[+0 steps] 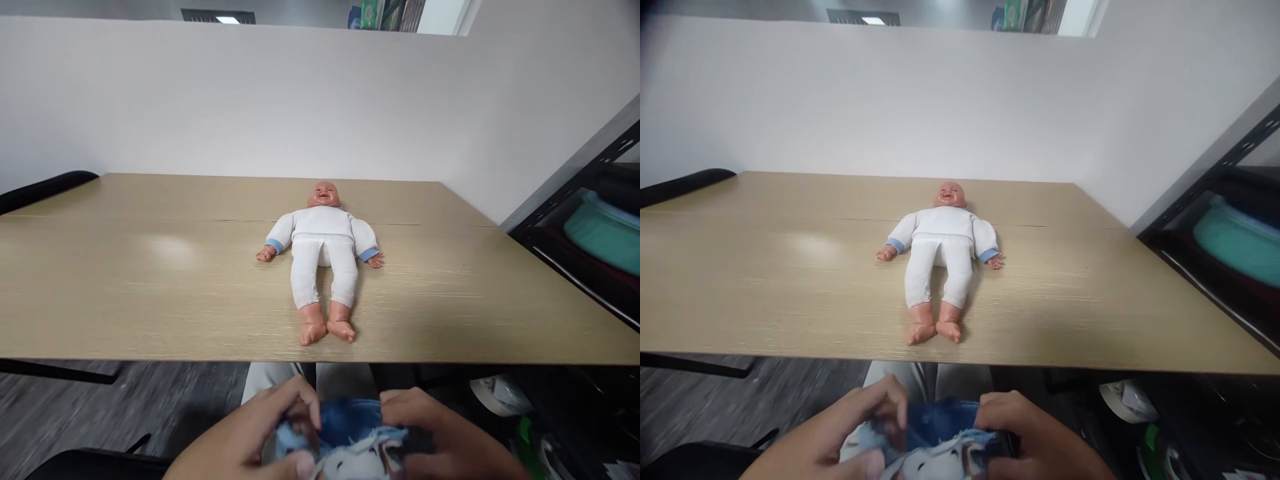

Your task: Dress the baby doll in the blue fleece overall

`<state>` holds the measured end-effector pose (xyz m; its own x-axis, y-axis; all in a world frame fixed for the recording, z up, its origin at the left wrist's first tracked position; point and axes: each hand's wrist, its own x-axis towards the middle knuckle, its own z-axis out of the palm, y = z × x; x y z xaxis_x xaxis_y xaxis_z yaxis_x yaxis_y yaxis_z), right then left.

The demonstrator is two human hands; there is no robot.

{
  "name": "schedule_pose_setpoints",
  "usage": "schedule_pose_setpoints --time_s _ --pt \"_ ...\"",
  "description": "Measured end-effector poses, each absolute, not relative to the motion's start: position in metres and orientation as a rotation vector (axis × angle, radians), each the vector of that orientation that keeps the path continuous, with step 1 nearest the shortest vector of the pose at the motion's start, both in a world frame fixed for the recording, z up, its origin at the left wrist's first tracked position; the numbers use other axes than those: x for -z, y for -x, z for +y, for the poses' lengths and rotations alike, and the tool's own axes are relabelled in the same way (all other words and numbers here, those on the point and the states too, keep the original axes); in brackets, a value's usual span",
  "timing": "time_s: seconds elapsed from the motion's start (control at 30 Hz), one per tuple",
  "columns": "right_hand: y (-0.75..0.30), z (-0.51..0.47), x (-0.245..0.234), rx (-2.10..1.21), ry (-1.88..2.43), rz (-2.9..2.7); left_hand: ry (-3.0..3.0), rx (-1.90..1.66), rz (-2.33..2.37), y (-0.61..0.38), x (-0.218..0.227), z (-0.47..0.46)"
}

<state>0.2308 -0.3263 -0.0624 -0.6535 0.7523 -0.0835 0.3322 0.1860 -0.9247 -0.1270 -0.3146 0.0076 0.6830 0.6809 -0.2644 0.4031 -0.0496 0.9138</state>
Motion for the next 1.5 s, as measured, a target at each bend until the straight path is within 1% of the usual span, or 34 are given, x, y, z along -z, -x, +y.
schedule_pose_setpoints --time_s 0.1,0.17,0.27,0.4,0.47,0.53,0.6,0.67,0.73,0.83,0.93,1.07,1.17,1.33,1.5 --pt "-0.213 -0.322 0.025 -1.358 0.897 -1.967 -1.849 -0.296 0.732 0.123 -0.029 -0.296" --pt "-0.204 -0.314 0.000 -1.308 0.805 -1.901 -1.955 -0.415 0.555 0.118 -0.045 -0.279" --pt "-0.199 -0.294 -0.038 -1.278 0.829 -1.845 -1.988 -0.639 0.370 0.115 -0.065 -0.258" --pt "-0.197 -0.246 -0.077 -1.401 0.946 -1.966 -1.843 -0.803 0.475 0.116 -0.081 -0.234" --pt "-0.191 -0.215 -0.086 -1.534 0.826 -2.122 -1.778 -0.906 0.567 0.112 -0.088 -0.219" --pt "-0.181 -0.188 -0.088 -1.645 0.496 -2.221 -1.768 -1.009 0.606 0.102 -0.095 -0.200" --pt "-0.171 -0.168 -0.087 -1.700 0.323 -2.204 -1.753 -1.028 0.600 0.092 -0.103 -0.179" --pt "-0.165 -0.156 -0.085 -1.648 0.383 -2.155 -1.717 -0.984 0.556 0.086 -0.109 -0.160" --pt "-0.163 -0.149 -0.086 -1.527 0.464 -2.103 -1.701 -0.958 0.518 0.085 -0.111 -0.142" --pt "-0.165 -0.140 -0.091 -1.423 0.457 -2.043 -1.714 -0.960 0.500 0.087 -0.111 -0.124" --pt "-0.164 -0.128 -0.091 -1.445 0.446 -2.042 -1.733 -1.019 0.480 0.085 -0.111 -0.117" --pt "-0.156 -0.116 -0.080 -1.644 0.441 -2.099 -1.774 -1.201 0.468 0.075 -0.115 -0.116" --pt "-0.151 -0.113 -0.071 -1.730 0.442 -2.132 -1.786 -1.155 0.448 0.072 -0.114 -0.110" --pt "-0.148 -0.113 -0.063 -1.617 0.460 -2.169 -1.749 -1.013 0.516 0.075 -0.105 -0.090" --pt "-0.149 -0.110 -0.056 -1.483 0.339 -2.221 -1.821 -0.916 0.717 0.072 -0.102 -0.080"
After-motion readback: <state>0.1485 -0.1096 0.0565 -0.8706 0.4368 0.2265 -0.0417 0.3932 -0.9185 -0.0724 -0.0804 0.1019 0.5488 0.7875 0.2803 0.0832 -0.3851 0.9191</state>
